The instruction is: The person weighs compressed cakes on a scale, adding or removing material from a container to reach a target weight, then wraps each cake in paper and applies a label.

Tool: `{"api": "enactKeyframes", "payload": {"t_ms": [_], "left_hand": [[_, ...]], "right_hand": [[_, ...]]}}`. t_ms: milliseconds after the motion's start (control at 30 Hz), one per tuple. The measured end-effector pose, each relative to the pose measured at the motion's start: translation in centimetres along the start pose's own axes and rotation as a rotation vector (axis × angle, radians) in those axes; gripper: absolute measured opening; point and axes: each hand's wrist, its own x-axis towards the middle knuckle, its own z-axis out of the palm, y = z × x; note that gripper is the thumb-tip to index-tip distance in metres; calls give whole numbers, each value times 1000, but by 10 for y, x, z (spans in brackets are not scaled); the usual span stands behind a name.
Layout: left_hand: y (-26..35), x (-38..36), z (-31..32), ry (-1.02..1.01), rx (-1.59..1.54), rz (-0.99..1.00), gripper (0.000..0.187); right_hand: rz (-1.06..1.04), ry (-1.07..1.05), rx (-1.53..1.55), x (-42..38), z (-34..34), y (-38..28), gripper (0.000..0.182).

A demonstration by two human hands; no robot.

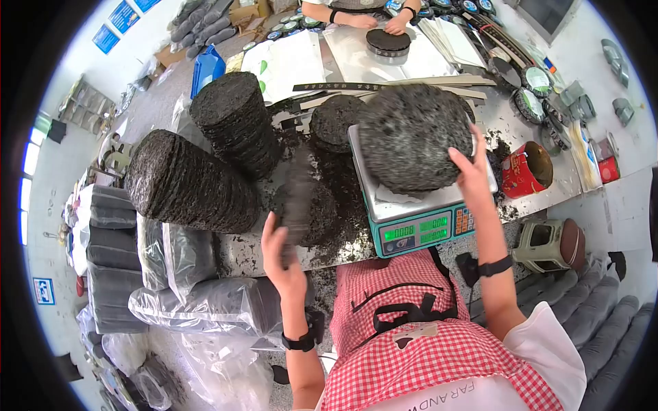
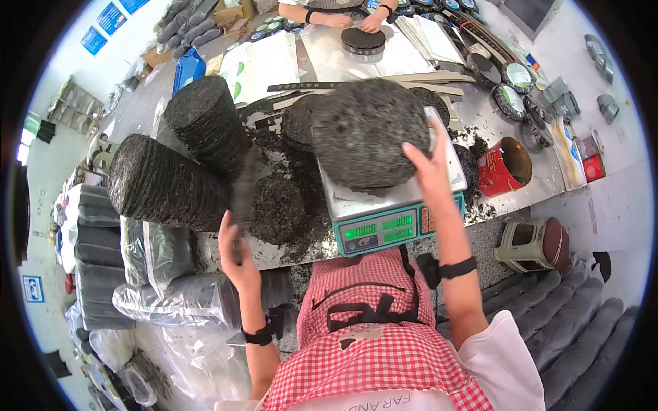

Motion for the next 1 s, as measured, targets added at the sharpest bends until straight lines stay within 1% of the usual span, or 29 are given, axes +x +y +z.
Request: {"api": "enactKeyframes", "payload": {"t_ms": [33,100,133,167,233,267,300,367,400,433,467,500,533,567,600,633,667,700,733,767,833,900,967,1000], "left_hand": [[7,4,-8,-123,515,231,31],[10,5,-7,-242,789,540,31],[7,6,-4,-237,869,659,28],[8,8,-1,-243,857,669,28],[9,16,12,-128,718,736,27],[16,23,19,-81,575,692,27],[19,30,19,-164,469,598,27],[39,36,62,111,-140,-94,32],[63,53,83,114,-327,-177,45],[69,66,100,-20,-386,-239,57],[71,73,123,-122,-467,-347,59],[69,77,147,-186,-514,-408,65],[61,80,171,-208,-591,-491,62],[48,86,189,-234,-603,-577,59],[26,89,205,-304,-590,-605,61],[20,93,214,-378,-572,-633,64],[15,90,218,-438,-377,-547,68],[23,89,220,-493,-182,-459,74],[39,92,215,-515,219,-414,85],[24,93,209,-456,452,-203,83],[15,90,181,-265,356,-201,81],[-3,85,148,-191,319,-280,77],[-29,79,110,-194,257,-405,77],[-32,77,96,-220,184,-536,76]], "right_hand": [[114,27,-94,-2,-10,-9,71],[68,23,-118,6,-37,10,71],[13,28,-297,7,-47,16,70],[-44,42,-480,6,-57,22,70],[-218,157,-809,3,-73,34,68],[-281,216,-785,-1,-76,35,65],[-258,233,-702,-4,-76,28,60],[-257,136,-503,-7,-73,18,59],[-247,69,-368,-8,-67,12,58],[-238,-2,-228,-8,-58,5,58],[-149,-4,-71,-8,-49,-4,57],[-62,-9,88,-8,-41,-12,56],[123,86,240,-2,-38,-18,47],[120,90,242,6,-46,-18,47],[139,123,128,15,-55,-13,43],[160,158,16,22,-64,-6,39],[202,108,-20,26,-78,2,33],[208,110,-17,24,-89,9,33],[19,189,-385,21,-97,16,31],[-179,263,-752,20,-108,20,30],[-181,318,-689,12,-139,21,30],[-162,340,-653,5,-172,24,31],[-119,314,-569,5,-208,34,33],[-2,298,-577,4,-207,24,36]]}}
